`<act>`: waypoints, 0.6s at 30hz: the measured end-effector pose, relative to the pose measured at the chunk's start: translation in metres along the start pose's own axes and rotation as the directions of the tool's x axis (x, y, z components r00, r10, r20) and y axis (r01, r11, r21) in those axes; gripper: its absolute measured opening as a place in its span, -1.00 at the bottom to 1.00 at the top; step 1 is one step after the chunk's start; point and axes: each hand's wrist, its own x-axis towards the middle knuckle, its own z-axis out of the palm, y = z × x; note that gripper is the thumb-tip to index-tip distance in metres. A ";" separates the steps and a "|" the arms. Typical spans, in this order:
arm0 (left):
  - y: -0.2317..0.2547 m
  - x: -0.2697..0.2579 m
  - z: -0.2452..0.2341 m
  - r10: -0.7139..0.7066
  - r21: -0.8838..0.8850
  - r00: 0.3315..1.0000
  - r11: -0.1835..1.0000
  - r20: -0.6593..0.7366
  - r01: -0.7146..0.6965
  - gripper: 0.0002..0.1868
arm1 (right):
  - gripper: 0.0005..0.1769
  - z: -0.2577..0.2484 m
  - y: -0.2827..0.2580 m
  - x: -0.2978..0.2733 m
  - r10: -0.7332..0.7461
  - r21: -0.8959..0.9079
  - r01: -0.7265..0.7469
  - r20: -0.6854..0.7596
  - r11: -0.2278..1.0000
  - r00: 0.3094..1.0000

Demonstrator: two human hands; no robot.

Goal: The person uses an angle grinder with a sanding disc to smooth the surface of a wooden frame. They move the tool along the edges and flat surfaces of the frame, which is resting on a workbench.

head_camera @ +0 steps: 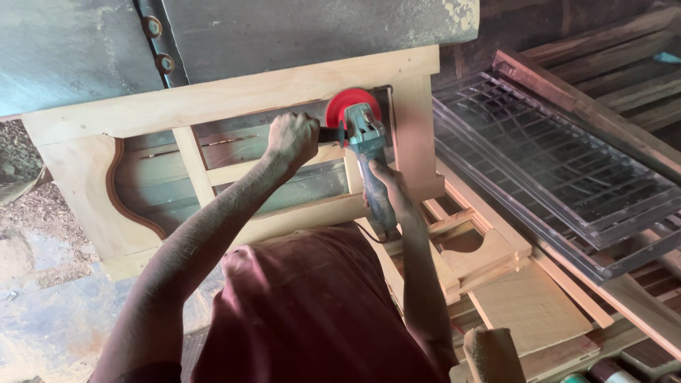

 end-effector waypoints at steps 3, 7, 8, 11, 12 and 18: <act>-0.005 0.006 -0.004 -0.038 -0.016 0.999 0.999 0.018 0.038 -0.85 | -0.34 0.000 -0.008 0.010 -0.003 0.002 0.003 0.019 1.000 1.000; -0.007 0.004 -0.005 -0.075 -0.010 0.997 0.997 0.026 0.075 -0.82 | -0.35 0.000 -0.017 0.016 0.001 -0.005 0.000 0.052 1.000 0.999; -0.008 0.003 -0.007 -0.079 0.001 0.996 0.997 0.035 0.079 -0.81 | -0.36 0.001 -0.020 0.017 0.011 -0.003 -0.011 0.056 1.000 0.998; -0.007 -0.001 -0.008 -0.107 0.008 0.994 0.994 0.032 0.107 -0.80 | -0.37 0.002 -0.025 0.017 0.019 -0.019 -0.018 0.083 1.000 0.996; -0.008 -0.002 -0.009 -0.137 -0.001 0.988 0.990 0.073 0.138 -0.79 | -0.37 0.003 -0.028 0.018 0.015 -0.027 -0.013 0.092 1.000 0.996; -0.043 -0.031 -0.017 -0.309 -0.004 0.948 0.951 0.071 0.310 -0.80 | -0.33 0.036 -0.046 0.036 -0.009 -0.140 0.035 0.181 0.989 0.983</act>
